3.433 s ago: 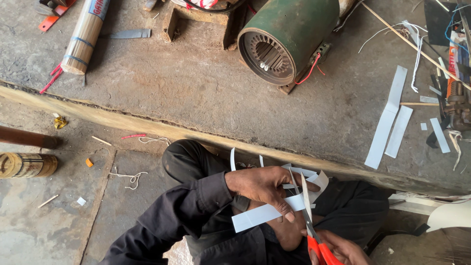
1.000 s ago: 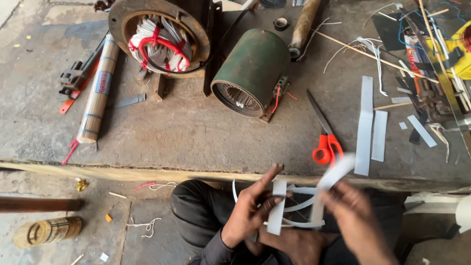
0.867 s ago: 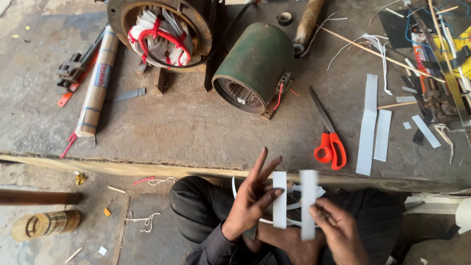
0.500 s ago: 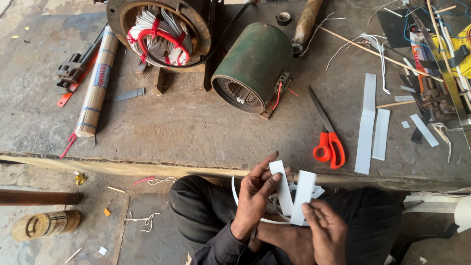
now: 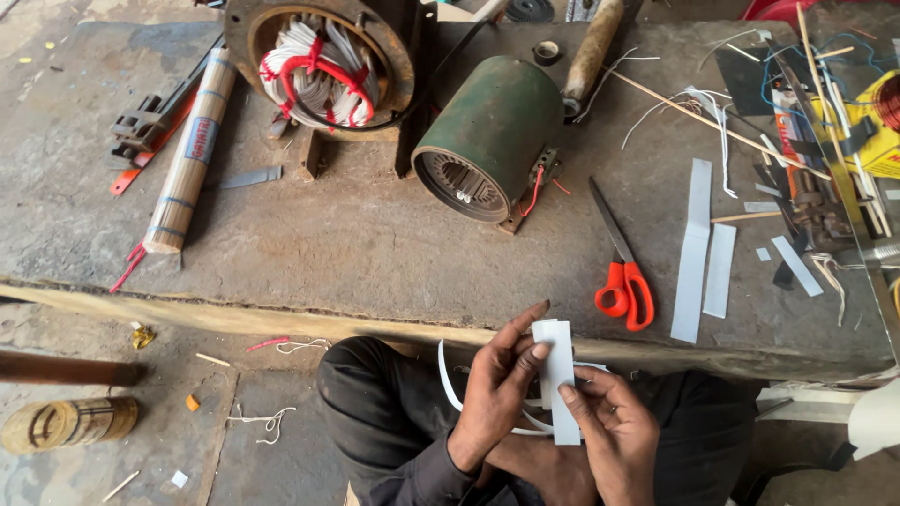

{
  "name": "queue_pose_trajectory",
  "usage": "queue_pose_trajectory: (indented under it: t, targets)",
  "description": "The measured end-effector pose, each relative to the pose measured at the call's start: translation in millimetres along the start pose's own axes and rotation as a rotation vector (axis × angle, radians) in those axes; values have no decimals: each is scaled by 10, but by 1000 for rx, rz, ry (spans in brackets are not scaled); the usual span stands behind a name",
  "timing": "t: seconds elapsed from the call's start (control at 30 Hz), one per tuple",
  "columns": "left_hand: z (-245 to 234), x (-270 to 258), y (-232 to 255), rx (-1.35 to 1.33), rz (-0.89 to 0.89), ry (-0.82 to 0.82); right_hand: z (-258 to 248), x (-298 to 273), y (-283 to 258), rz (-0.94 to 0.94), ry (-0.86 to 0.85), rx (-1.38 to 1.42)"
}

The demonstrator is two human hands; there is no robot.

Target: The person sits on the floor and uses red-handled scissors to cut a white sheet of paper into narrow strips. The person holds the paper with one hand and cuts along marked lines with the other, producing multiple strips that are placed on the floor.

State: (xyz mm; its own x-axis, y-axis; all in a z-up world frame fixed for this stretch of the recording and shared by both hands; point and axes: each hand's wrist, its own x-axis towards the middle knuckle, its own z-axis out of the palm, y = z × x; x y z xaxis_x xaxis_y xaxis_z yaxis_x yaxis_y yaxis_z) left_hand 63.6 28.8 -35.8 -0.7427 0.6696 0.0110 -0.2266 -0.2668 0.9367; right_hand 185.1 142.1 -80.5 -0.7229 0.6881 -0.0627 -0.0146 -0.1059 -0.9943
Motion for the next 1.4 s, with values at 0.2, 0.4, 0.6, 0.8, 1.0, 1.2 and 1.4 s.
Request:
queue_pose_trajectory:
  t: [0.2,0.4,0.6,0.8,1.0,1.2,1.4]
  targets:
    - [83,-47,96,12,15,9,4,-41,-13,-30,43,-138]
    - [148,-119,312,69,52,-33,-34,-60,-93,-19,23,-119]
    - [189,-184,514,250,0,-44,-90,119,-431,-282,-58,-216]
    - [187,-198,429,336,22,-69,-133,323,-456,29,-147,-81]
    - [47,-197,31,-36,-149,-199,-216,459,-391,-132,55,134]
    - [-21,-200,-217,-141,-158,-223,-179,483,-508,-92,-73,-64]
    - [136,-105,-242,-47,-151,80,157,162,-535,-355,98,-255]
